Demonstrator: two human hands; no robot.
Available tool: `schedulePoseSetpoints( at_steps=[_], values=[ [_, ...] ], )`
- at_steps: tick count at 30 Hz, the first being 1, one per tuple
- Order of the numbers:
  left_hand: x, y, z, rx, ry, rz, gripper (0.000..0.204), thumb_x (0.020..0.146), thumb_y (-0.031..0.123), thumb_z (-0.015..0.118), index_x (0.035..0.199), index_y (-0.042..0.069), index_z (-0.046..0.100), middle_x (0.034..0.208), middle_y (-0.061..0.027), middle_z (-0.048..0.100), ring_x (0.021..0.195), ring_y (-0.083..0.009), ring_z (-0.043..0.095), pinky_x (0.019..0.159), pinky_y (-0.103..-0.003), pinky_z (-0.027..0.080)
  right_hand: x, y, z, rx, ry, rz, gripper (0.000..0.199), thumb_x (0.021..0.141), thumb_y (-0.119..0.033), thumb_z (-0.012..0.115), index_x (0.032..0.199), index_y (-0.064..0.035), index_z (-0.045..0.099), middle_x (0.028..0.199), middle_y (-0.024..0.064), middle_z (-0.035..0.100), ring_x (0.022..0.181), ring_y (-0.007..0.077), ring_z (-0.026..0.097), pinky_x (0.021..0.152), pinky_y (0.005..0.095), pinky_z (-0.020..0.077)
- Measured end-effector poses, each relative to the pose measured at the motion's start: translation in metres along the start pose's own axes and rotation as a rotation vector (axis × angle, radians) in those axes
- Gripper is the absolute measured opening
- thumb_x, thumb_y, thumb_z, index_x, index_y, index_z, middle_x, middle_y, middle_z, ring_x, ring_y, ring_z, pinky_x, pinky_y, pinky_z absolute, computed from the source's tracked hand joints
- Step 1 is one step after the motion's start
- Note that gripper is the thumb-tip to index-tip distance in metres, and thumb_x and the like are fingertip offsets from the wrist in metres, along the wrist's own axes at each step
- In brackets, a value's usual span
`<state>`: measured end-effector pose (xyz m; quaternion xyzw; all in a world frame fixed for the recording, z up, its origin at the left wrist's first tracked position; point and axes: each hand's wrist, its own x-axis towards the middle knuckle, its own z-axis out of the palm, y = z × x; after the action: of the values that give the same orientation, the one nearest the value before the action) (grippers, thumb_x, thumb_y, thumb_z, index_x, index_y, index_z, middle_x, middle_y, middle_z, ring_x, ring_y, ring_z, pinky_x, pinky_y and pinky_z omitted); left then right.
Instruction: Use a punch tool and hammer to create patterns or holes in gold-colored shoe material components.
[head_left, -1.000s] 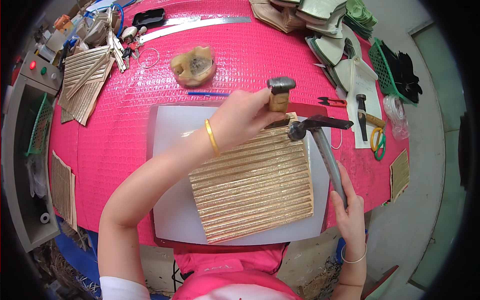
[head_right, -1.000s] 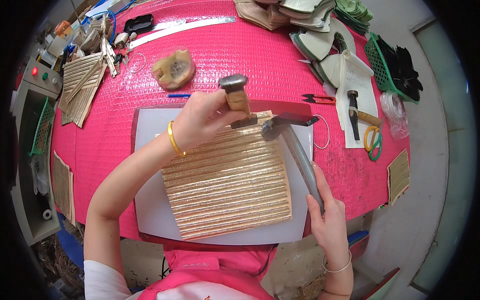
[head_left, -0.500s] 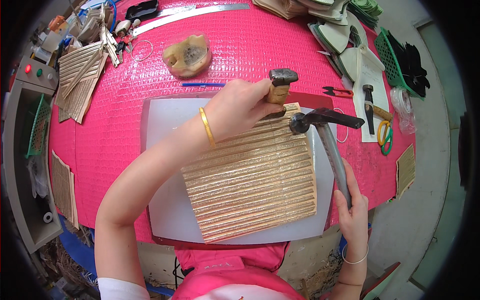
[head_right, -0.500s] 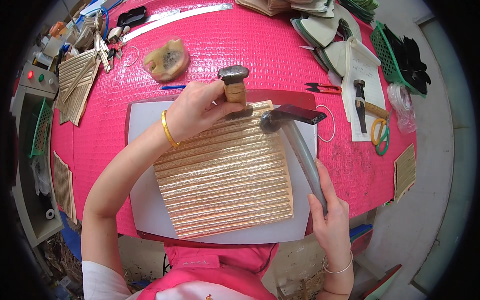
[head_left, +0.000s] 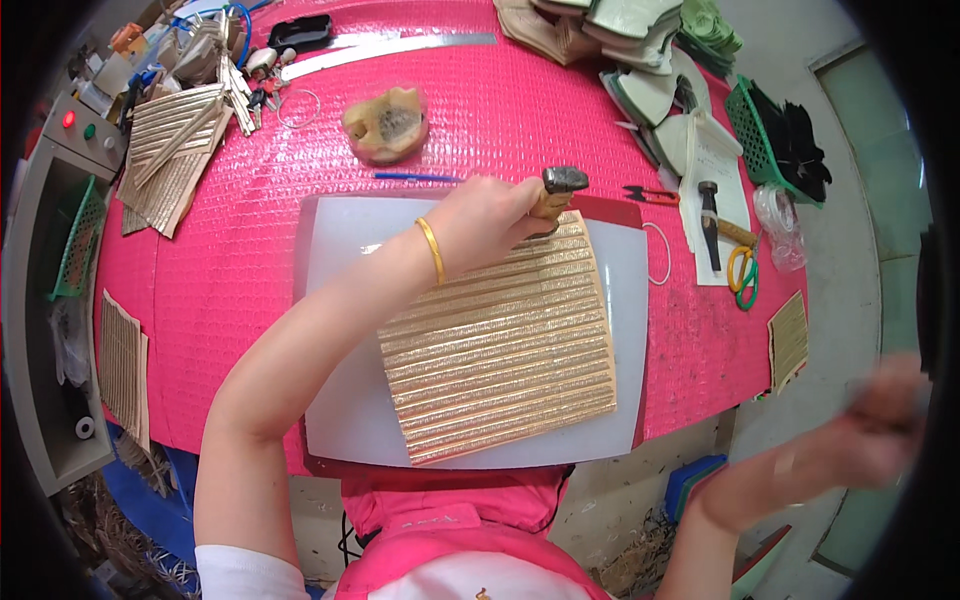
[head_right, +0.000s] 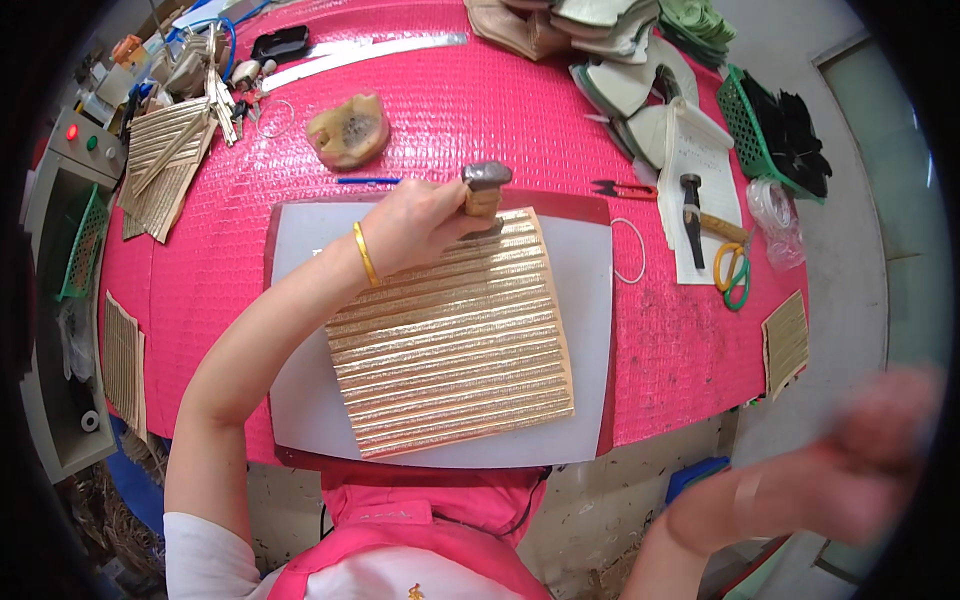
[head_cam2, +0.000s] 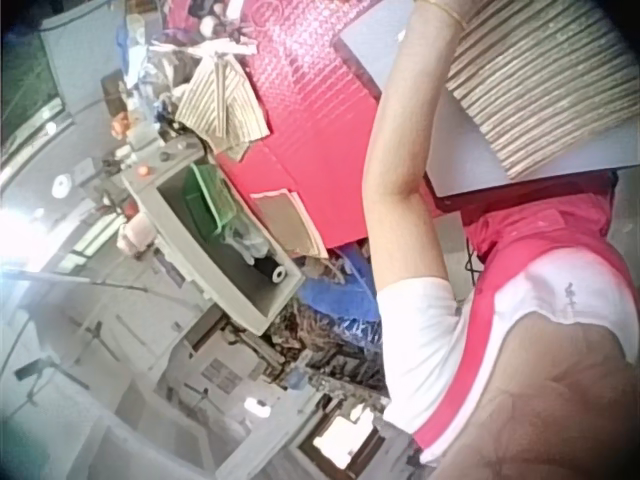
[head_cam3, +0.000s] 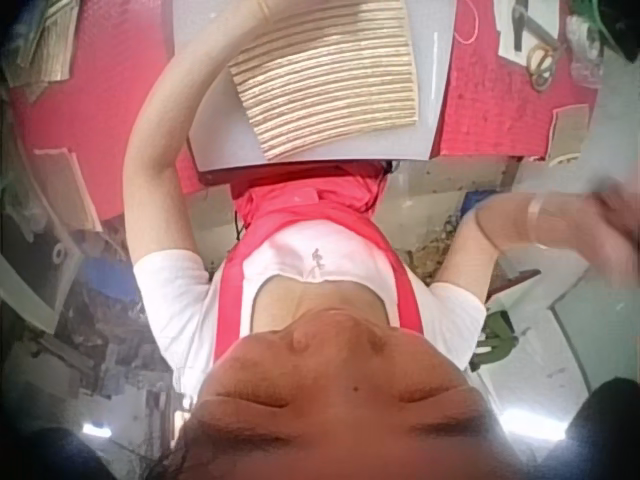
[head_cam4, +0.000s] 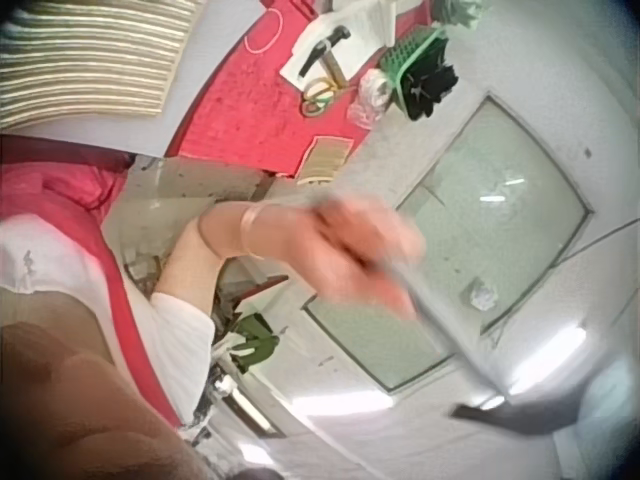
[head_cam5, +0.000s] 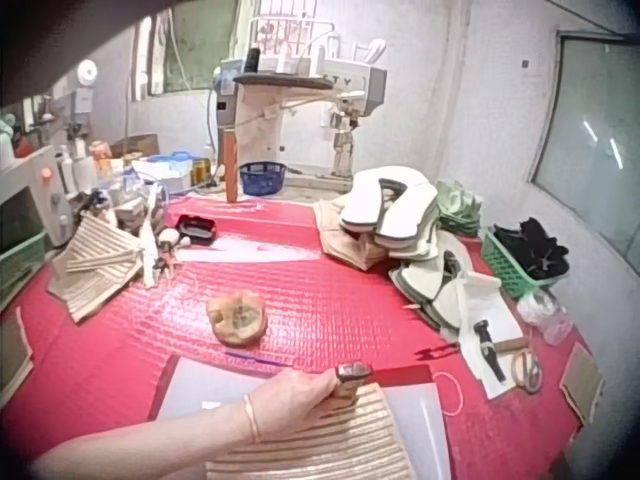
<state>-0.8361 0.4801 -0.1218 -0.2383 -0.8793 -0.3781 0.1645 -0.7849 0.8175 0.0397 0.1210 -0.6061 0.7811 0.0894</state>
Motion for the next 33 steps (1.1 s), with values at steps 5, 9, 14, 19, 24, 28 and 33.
schedulePoseSetpoints(
  at_steps=[5,9,14,19,24,28,33],
  values=[
    [-0.011,-0.009,-0.004,0.012,-0.061,-0.03,0.02,0.074,0.019,0.058,0.075,0.004,0.044,0.058,-0.0157,0.052,0.054,-0.0341,0.052,0.049,-0.043,0.041,-0.002,0.065,0.069,-1.182,-0.387,-0.068,0.041,0.08,-0.007,0.047,0.12,-0.0046,0.04,0.073,0.0015,0.055,0.05,0.007,0.036,0.048,0.0205,0.0334],
    [-0.006,0.002,0.001,0.079,-0.03,0.01,0.021,0.075,0.018,0.057,0.073,0.003,0.044,0.06,-0.015,0.054,0.056,-0.0338,0.053,0.049,-0.041,0.042,-0.031,0.083,0.053,-1.16,-0.493,0.257,0.047,0.079,-0.005,0.048,0.125,-0.0095,0.036,0.066,0.009,0.053,0.046,0.0112,0.031,0.046,0.0255,0.0336],
    [-0.007,-0.002,-0.003,-0.748,0.314,-0.341,0.022,0.073,0.015,0.061,0.081,-0.003,0.052,0.064,-0.0161,0.056,0.055,-0.0263,0.057,0.052,-0.032,0.044,-0.048,0.107,0.05,-1.086,-0.484,0.245,0.047,0.079,-0.003,0.047,0.124,-0.0092,0.037,0.078,0.0151,0.056,0.057,0.0145,0.052,0.057,0.0247,0.041],
    [-0.013,0.001,-0.005,-0.289,0.053,-0.246,0.018,0.074,0.011,0.062,0.081,-0.003,0.053,0.064,-0.0102,0.06,0.055,-0.0121,0.059,0.048,-0.024,0.043,-0.043,0.108,0.05,-1.05,-0.474,0.38,0.047,0.079,-0.004,0.046,0.124,-0.0084,0.037,0.082,0.0162,0.057,0.063,0.0158,0.056,0.061,0.0247,0.0426],
    [-0.012,-0.003,-0.003,-0.216,0.033,-0.221,0.016,0.073,0.012,0.062,0.078,-0.001,0.053,0.064,-0.0111,0.059,0.051,-0.0157,0.057,0.046,-0.025,0.043,-0.044,0.11,0.049,-1.064,-0.475,0.331,0.047,0.078,-0.004,0.046,0.124,-0.0072,0.037,0.077,0.0157,0.056,0.058,0.0157,0.053,0.059,0.0243,0.0421],
    [-0.009,-0.004,-0.001,-0.174,0.034,-0.128,0.017,0.072,0.012,0.063,0.077,0.0,0.053,0.06,-0.0121,0.055,0.048,-0.0207,0.055,0.044,-0.027,0.041,-0.042,0.113,0.046,-1.045,-0.465,0.31,0.048,0.077,-0.003,0.046,0.124,-0.007,0.037,0.078,0.0162,0.056,0.059,0.016,0.053,0.06,0.0245,0.0422],
    [-0.01,0.0,0.0,-0.13,0.043,-0.078,0.017,0.071,0.011,0.064,0.075,0.0,0.052,0.057,-0.0131,0.052,0.047,-0.0237,0.052,0.043,-0.029,0.04,-0.043,0.113,0.041,-1.042,-0.471,0.255,0.049,0.076,-0.003,0.046,0.124,-0.0067,0.036,0.08,0.0161,0.056,0.058,0.0166,0.053,0.059,0.0244,0.0419]
  ],
)
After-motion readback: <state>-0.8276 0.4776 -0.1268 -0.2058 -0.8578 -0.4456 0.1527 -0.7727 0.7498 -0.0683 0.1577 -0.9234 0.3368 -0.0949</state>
